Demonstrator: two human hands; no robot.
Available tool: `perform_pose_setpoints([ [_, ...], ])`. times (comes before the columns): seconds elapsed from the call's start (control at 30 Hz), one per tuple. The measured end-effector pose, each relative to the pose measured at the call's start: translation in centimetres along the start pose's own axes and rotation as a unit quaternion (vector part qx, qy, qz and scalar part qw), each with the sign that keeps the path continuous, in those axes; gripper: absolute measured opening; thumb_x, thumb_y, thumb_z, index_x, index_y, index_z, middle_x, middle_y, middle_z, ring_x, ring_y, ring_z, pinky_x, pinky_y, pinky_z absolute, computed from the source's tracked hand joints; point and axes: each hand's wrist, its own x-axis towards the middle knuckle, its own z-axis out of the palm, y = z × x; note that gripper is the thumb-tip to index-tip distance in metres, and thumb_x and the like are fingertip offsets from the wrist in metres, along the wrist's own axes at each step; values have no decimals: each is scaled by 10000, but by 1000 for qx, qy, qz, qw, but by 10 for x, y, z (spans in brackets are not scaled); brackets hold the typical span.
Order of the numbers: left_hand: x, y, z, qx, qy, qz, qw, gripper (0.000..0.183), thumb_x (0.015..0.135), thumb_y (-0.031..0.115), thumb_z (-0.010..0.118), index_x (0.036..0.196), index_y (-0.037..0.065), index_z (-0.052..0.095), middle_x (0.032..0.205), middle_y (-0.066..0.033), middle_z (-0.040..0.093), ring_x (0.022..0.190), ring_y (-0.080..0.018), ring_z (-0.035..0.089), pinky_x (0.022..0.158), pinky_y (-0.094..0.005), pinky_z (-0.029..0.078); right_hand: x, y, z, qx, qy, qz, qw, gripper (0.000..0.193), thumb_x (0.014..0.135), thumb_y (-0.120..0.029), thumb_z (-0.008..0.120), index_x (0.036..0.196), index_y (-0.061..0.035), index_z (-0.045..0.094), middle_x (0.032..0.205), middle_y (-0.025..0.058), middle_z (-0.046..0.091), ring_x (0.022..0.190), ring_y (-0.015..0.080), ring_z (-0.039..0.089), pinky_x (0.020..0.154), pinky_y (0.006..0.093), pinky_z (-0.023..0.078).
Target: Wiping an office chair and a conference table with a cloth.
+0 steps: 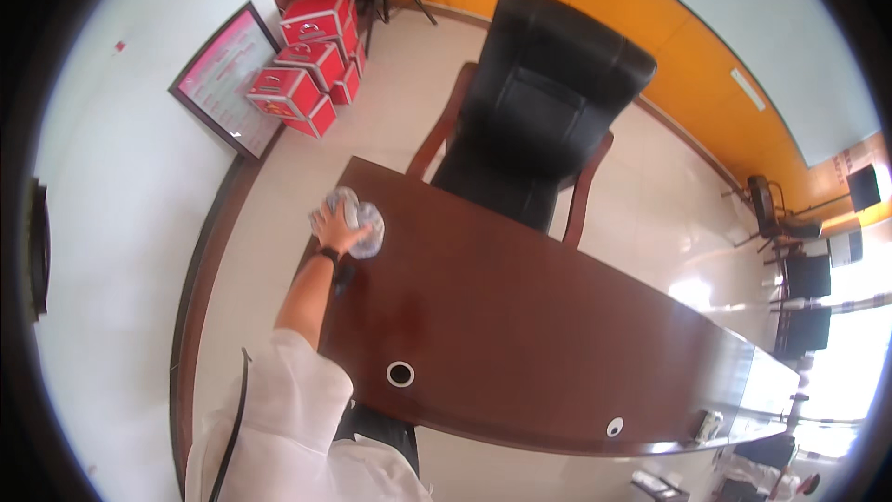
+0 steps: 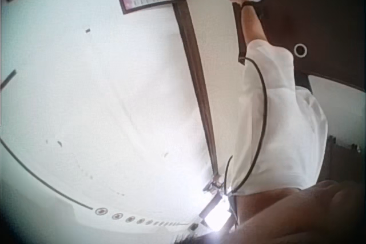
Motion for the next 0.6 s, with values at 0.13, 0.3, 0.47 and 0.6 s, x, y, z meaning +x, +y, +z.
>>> perform_pose_setpoints([
  [0.13, 40, 65, 16, 15, 51, 32, 998, 1085, 671, 723, 776, 1563, 274, 353, 1641, -231, 199, 1465, -598, 140, 1160, -697, 182, -36, 31, -13, 29, 40, 35, 998, 453, 986, -370, 641, 1245, 1, 612, 1176, 124, 674, 1005, 234, 655, 863, 386, 536],
  [0.3, 22, 192, 60, 45, -8, 237, 971, 909, 669, 684, 778, 1439, 275, 521, 1617, -209, 292, 1456, -560, 231, 1154, -711, 160, -78, 70, -2, 58, 61, 89, 992, 461, 973, -365, 671, 1229, 15, 625, 1159, 133, 686, 977, 237, 670, 849, 382, 544],
  [0.47, -106, 271, 120, -86, -11, 492, 866, 791, 645, 553, 824, 1328, 208, 627, 1549, -201, 404, 1444, -501, 300, 1161, -697, 169, -98, 83, -11, 79, 57, 70, 993, 469, 961, -361, 702, 1213, 29, 637, 1143, 141, 698, 948, 240, 685, 835, 378, 551],
  [0.6, -227, 230, 143, -115, -133, 574, 800, 734, 728, 526, 790, 1365, 215, 600, 1594, -178, 342, 1472, -493, 262, 1165, -699, 174, -78, -16, 9, 24, 38, 10, 999, 428, 1007, -361, 595, 1276, -28, 590, 1179, 97, 656, 998, 223, 637, 856, 385, 527],
])
